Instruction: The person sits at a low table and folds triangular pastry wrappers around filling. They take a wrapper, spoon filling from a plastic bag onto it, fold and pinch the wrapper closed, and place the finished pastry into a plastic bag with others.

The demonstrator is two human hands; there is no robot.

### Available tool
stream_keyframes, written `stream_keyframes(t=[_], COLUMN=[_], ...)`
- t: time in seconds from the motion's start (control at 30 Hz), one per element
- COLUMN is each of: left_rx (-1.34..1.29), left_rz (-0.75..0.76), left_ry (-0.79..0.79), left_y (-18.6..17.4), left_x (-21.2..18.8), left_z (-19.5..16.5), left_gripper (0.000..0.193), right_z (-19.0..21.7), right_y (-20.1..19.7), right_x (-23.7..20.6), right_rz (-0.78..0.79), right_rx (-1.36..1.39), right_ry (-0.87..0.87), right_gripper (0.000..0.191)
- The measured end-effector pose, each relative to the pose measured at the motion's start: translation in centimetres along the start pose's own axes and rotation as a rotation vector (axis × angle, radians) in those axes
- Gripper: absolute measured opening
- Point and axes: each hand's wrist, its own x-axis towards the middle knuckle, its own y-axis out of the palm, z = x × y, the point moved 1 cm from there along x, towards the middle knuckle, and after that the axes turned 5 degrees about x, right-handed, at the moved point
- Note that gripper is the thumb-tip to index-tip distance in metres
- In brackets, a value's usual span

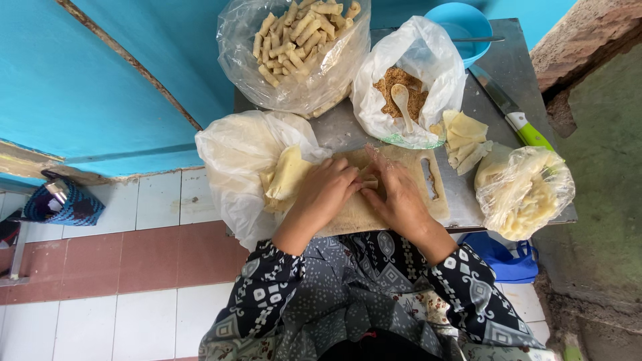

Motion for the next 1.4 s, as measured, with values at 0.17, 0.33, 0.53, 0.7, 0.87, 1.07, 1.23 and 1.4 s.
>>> stream_keyframes(t=[0.17,0.33,0.53,0.7,0.87,1.07,1.23,1.4], left_rx=[-0.078,-0.133,-0.322,-0.294,-0.262,-0.035,0.059,0.138], left_rz=[0.254,0.083,-0.244,-0.217,-0.156,-0.15,-0.073,0.051], left_ry=[-0.113,-0.163,-0.086,-0.081,-0.036,-0.004,-0.007,-0.12], left_y=[-0.1,-0.2,1.3,1.1,0.7,0.7,0.5,-0.4], left_x=[1.5,1.1,-1.3,-1.5,-1.2,-0.6,0.7,2.6], left_z=[0.9,0.3,-2.2,-1.9,-1.2,-0.9,-1.0,-1.3], left_gripper=[0.017,0.021,0.039,0.041,0.033,0.036,0.036,0.026], right_z=[-0.4,-0.9,-1.1,-1.0,-0.7,0.0,0.6,-0.2], right_y=[0.8,1.1,1.4,1.4,1.0,0.6,1.0,1.4], right_x=[0.2,-0.2,-0.2,0.3,0.1,-0.4,-0.7,-0.2], right_rz=[0.08,0.035,-0.042,-0.039,-0.013,-0.034,-0.129,-0.006], right_rx=[0.202,0.13,-0.011,0.085,0.06,-0.147,-0.302,-0.097], right_ry=[0.191,0.158,0.094,0.193,0.164,0.1,-0.126,0.005], right_gripper=[0.089,0.088,0.081,0.083,0.084,0.087,0.089,0.083])
